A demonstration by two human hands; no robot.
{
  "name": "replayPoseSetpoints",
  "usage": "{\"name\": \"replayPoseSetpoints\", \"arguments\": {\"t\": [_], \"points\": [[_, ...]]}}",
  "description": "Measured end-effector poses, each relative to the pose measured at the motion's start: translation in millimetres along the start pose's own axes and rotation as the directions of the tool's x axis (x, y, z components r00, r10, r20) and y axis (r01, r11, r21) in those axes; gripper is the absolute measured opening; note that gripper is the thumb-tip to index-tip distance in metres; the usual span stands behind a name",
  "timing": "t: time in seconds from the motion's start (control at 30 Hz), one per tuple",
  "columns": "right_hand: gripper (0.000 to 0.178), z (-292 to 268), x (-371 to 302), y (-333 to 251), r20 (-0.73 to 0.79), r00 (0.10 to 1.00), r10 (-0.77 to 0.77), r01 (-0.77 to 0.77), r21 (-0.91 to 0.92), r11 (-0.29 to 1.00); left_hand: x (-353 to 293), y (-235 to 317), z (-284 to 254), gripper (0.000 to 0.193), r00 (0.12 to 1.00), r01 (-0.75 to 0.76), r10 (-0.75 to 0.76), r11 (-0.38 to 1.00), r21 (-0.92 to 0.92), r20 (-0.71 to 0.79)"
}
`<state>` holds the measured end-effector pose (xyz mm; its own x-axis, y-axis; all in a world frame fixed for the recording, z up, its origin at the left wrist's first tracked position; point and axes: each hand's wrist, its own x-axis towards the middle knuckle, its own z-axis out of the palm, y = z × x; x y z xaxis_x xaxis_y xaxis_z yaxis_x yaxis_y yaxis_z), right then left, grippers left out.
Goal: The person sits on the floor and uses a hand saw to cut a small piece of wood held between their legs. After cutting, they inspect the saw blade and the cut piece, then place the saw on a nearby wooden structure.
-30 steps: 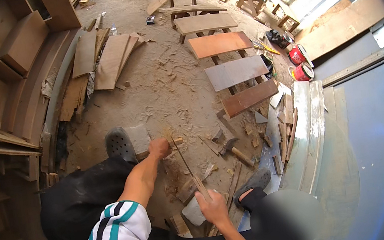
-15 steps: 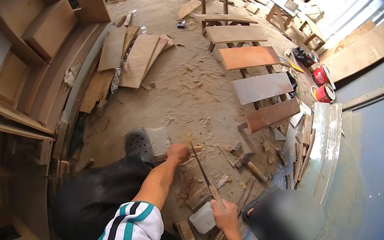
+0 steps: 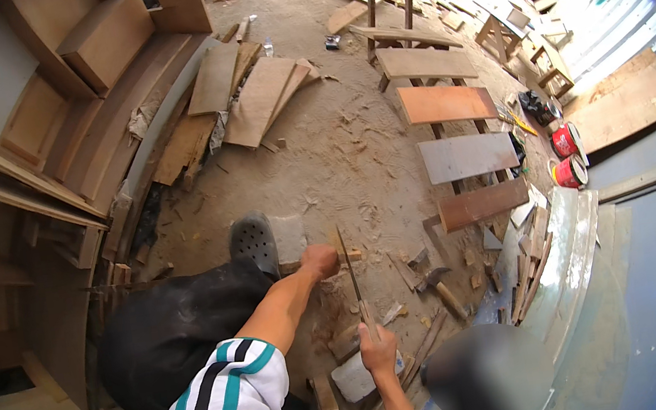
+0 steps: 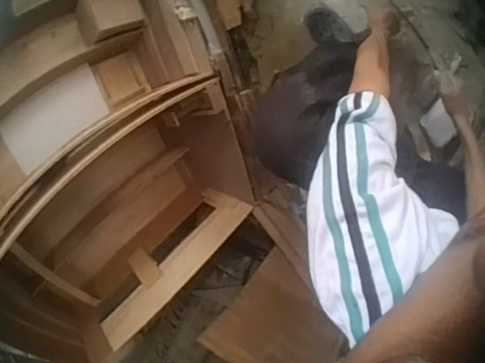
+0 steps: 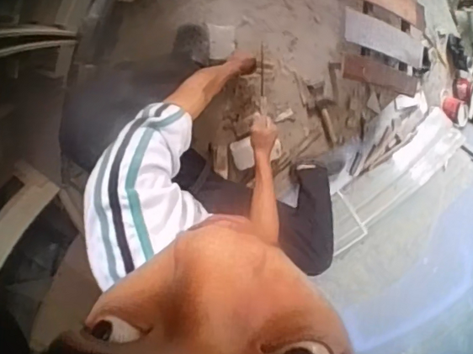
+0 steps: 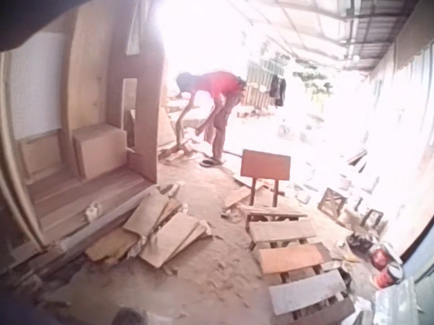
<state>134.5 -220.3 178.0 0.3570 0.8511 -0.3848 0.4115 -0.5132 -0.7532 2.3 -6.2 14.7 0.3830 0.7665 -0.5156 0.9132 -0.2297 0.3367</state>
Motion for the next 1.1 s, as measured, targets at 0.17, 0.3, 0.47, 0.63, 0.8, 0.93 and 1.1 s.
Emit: {"name": "replayPoseSetpoints", "arguments": {"t": [0.17,0.3,0.47,0.63,0.8,0.93,1.1], "points": [[0.034,-32,-39,-39,-0.008,0.999,-0.048,0.047,-0.063,0.997,-8,-2,1,0.023,1.0,0.014,-0.014,1.0,-0.019,0.009],[0.034,-2,-2,-18,-0.01,0.996,-0.091,0.091,-0.03,0.995,0,2,-8,0.023,0.998,0.053,-0.051,0.998,-0.04,0.038],[0.033,-11,-29,-22,0.004,0.997,-0.073,0.073,-0.025,0.997,-7,-7,-2,0.023,0.998,0.057,-0.057,0.998,-0.001,0.026],[0.032,-5,-19,2,-0.015,0.971,-0.24,0.235,-0.151,0.96,-3,8,-9,0.023,0.998,0.026,-0.025,0.999,-0.018,0.061],[0.033,-4,-14,-4,0.015,1.0,0.0,0.0,-0.008,1.0,-8,-2,6,0.022,0.998,0.045,-0.044,0.999,-0.022,0.046],[0.033,-26,-34,-28,-0.035,0.993,-0.113,0.111,-0.059,0.992,-4,6,-2,0.022,1.0,-0.005,0.005,1.0,-0.008,0.017],[0.036,-3,7,-10,0.037,0.999,0.021,-0.023,0.058,0.998,-2,1,-6,0.022,0.998,0.044,-0.043,0.999,-0.011,0.053]]}}
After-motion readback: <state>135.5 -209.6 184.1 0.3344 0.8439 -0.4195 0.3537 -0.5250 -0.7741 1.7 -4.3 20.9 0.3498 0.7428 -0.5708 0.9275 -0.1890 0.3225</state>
